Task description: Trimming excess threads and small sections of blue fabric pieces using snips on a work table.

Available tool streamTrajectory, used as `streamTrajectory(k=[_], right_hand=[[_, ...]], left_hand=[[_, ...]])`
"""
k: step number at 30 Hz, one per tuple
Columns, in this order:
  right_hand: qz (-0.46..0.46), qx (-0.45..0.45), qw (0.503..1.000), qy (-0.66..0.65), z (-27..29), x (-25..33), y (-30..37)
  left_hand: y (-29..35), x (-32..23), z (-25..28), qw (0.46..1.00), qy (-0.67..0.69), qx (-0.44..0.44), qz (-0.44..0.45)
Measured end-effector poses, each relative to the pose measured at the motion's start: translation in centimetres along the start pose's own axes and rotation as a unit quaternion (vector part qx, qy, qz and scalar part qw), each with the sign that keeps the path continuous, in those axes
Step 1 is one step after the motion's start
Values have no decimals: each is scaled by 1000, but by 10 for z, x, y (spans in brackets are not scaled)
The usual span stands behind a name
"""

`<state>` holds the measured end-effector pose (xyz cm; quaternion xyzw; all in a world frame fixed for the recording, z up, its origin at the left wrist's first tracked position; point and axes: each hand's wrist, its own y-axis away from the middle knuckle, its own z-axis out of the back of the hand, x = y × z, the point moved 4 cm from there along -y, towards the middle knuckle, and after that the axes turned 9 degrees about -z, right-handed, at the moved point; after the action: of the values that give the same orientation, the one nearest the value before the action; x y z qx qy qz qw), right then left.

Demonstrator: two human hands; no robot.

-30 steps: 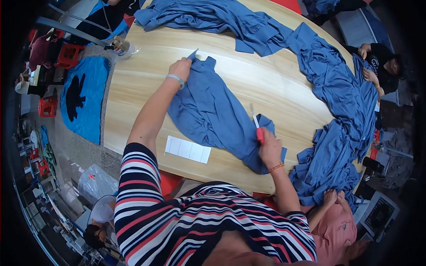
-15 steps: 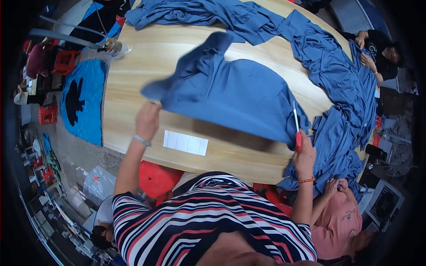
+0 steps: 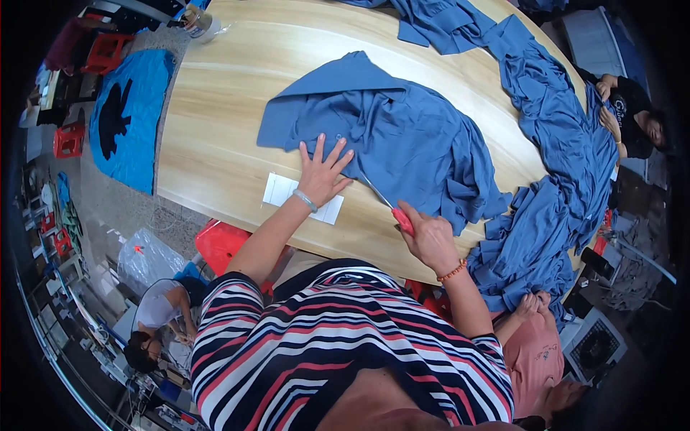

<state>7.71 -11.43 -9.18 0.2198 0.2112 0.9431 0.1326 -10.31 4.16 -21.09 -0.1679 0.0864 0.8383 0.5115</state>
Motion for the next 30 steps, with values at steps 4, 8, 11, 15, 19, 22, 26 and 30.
streamTrajectory(k=[4,8,11,15,19,22,26,30], right_hand=[[-3,-7,1000,-5,2,29,-35],[59,-22,998,-7,-7,54,-74],[61,16,998,-23,-4,54,-73],[54,-31,995,-81,0,19,-51],[-17,-11,995,-99,-5,-8,-25],[-18,-38,994,-102,-8,-16,-14],[-53,-37,993,-95,2,-14,-11],[-56,-44,992,-100,12,-17,-11]], left_hand=[[2,0,0,1000,-15,-14,-16],[0,2,1,999,-5,-25,-33],[1,2,6,1000,5,5,-1],[-4,-1,11,996,-34,-82,16],[-37,-1,22,975,70,-186,100],[-78,6,24,958,102,-242,117],[-125,18,-1,922,156,-261,238],[-131,51,-21,851,320,-276,312]])
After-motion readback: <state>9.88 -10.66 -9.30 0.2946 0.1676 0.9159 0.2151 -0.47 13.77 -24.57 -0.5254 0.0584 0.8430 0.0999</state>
